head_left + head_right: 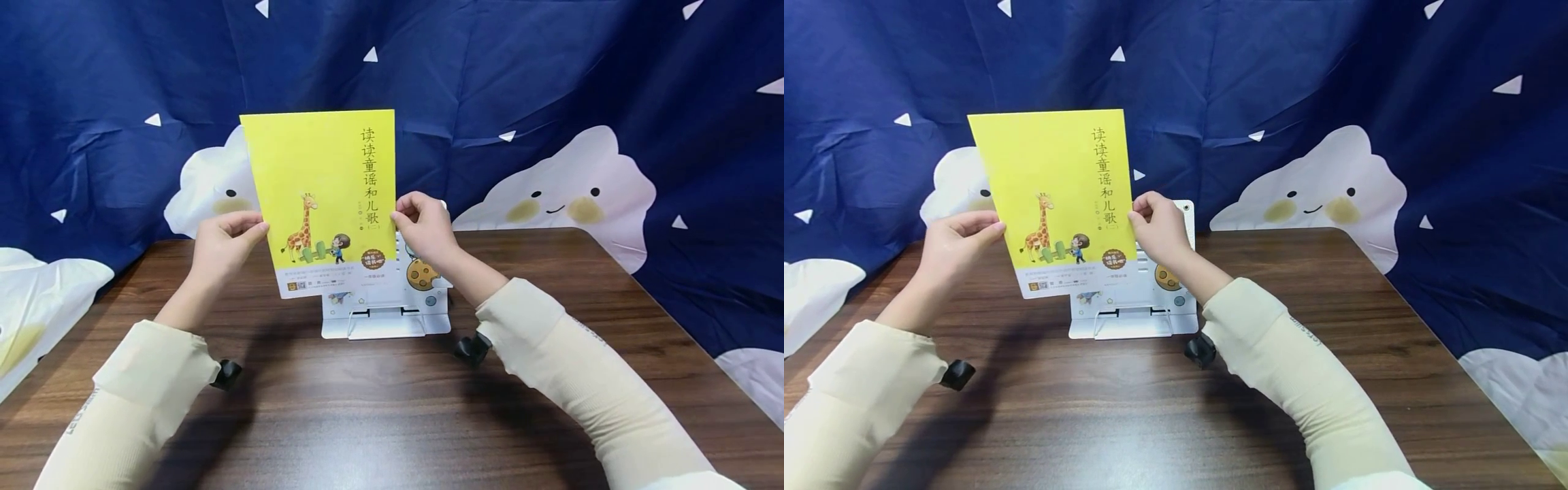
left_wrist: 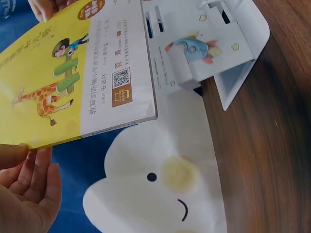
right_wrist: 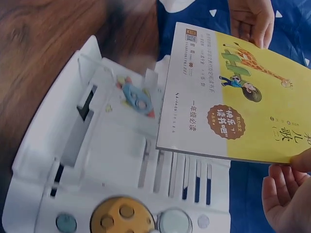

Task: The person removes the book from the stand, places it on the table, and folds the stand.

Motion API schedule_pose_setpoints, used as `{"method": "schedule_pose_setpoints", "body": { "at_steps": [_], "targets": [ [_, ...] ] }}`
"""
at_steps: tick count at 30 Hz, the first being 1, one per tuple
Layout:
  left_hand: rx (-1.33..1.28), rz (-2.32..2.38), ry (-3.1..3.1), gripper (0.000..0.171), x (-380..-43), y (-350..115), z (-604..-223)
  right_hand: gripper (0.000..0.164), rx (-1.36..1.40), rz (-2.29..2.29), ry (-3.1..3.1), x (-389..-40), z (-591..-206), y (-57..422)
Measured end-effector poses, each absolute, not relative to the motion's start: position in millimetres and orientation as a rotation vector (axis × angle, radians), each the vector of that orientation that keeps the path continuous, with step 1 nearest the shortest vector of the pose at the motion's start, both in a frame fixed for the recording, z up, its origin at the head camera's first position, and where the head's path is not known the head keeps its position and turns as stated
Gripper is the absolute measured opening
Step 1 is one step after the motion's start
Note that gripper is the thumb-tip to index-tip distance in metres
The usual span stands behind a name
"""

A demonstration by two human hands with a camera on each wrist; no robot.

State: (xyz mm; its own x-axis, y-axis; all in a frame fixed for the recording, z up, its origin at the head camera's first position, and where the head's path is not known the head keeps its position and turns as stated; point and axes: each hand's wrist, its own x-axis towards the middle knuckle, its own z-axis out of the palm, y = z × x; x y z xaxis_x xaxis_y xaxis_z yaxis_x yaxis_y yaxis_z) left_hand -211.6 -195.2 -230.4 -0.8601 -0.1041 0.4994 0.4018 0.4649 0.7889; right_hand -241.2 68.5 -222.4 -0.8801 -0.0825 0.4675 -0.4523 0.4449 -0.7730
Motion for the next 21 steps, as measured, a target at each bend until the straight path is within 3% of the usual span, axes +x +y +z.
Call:
{"method": "schedule_pose_setpoints", "body": {
  "at_steps": [5,9,21],
  "targets": [
    [-0.240,-1.464,-2.189,0.022,-208.8,-207.3,-233.9,0.005,0.458,1.504,-2.314,-239.9,-227.2,54.3],
    [-0.280,-1.667,-2.071,0.007,-206.2,-217.0,-238.0,0.004,0.448,1.587,-2.305,-238.1,-232.6,44.1],
    [-0.128,-1.794,-2.031,0.022,-201.1,-242.5,-247.3,0.002,0.316,1.964,-2.201,-240.7,-251.6,10.1]
  ]
}}
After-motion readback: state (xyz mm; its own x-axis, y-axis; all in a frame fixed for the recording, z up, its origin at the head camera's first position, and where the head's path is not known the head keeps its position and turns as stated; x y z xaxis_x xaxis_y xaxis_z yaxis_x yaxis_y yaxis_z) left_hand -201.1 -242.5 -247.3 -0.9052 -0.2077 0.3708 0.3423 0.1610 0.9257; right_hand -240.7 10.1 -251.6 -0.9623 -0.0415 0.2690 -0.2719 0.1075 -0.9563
